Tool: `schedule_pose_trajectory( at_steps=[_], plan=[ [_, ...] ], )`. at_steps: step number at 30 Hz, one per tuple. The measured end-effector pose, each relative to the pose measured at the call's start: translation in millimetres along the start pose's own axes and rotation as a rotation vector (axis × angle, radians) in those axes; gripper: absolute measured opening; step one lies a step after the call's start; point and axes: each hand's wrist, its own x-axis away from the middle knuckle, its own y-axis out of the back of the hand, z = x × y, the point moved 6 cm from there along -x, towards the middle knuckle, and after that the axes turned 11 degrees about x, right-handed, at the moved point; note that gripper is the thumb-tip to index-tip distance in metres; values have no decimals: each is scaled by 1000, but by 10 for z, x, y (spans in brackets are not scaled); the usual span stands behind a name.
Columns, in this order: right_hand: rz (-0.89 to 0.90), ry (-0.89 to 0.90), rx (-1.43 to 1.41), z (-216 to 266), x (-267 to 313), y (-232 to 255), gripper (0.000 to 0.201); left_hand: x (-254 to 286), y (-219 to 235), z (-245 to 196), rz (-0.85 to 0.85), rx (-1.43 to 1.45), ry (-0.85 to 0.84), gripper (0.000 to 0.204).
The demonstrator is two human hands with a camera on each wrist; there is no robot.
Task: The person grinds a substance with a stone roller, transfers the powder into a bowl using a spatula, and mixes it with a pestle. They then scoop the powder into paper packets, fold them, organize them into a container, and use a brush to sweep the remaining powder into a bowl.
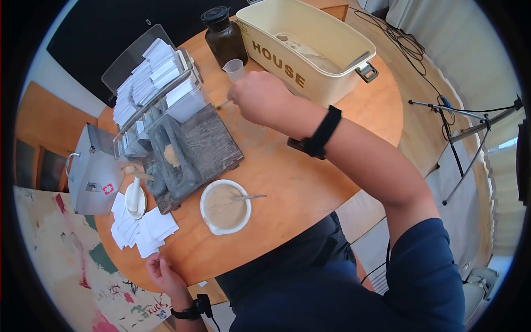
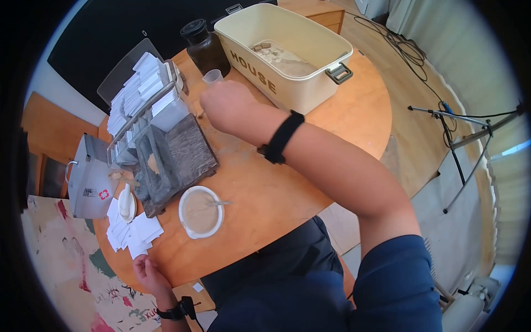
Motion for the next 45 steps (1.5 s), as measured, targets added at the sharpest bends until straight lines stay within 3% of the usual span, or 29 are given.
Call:
schedule_pose_trajectory(
  at_steps=[5,7,10,14,18,20,24,33,35,39,45],
  plan=[
    [137,46,-20,-76,220,37,22,-4,-7,15,13,41,22,14],
    [1,31,-8,-70,201,74,23,0,56,59,10,16,28,13],
    [-20,86,-82,30,155,-66,23,-26,13,43,13,-17,20,11],
    [124,255,21,53,307,20,25,-1,22,18,-18,-7,25,10],
    [72,127,-76,-131,437,51,25,-27,-68,-32,23,-3,31,10],
    [-48,216,-86,-32,385,15,27,-31,-68,-29,22,-41,19,8],
    [47,319,-20,-10,582,63,25,-38,-23,-5,5,-17,9,9],
    [-69,103,-50,-14,754,183,15,-47,-34,-12,18,-64,12,8],
    [-172,6,-207,-119,999,269,10,-47,-30,-8,16,-26,0,8],
    [-80,-74,-321,-116,1415,256,10,-52,-43,-24,4,-30,17,8],
    [-74,-152,-268,43,1471,-19,8,-47,-46,-12,21,-37,-1,8]
  ],
)
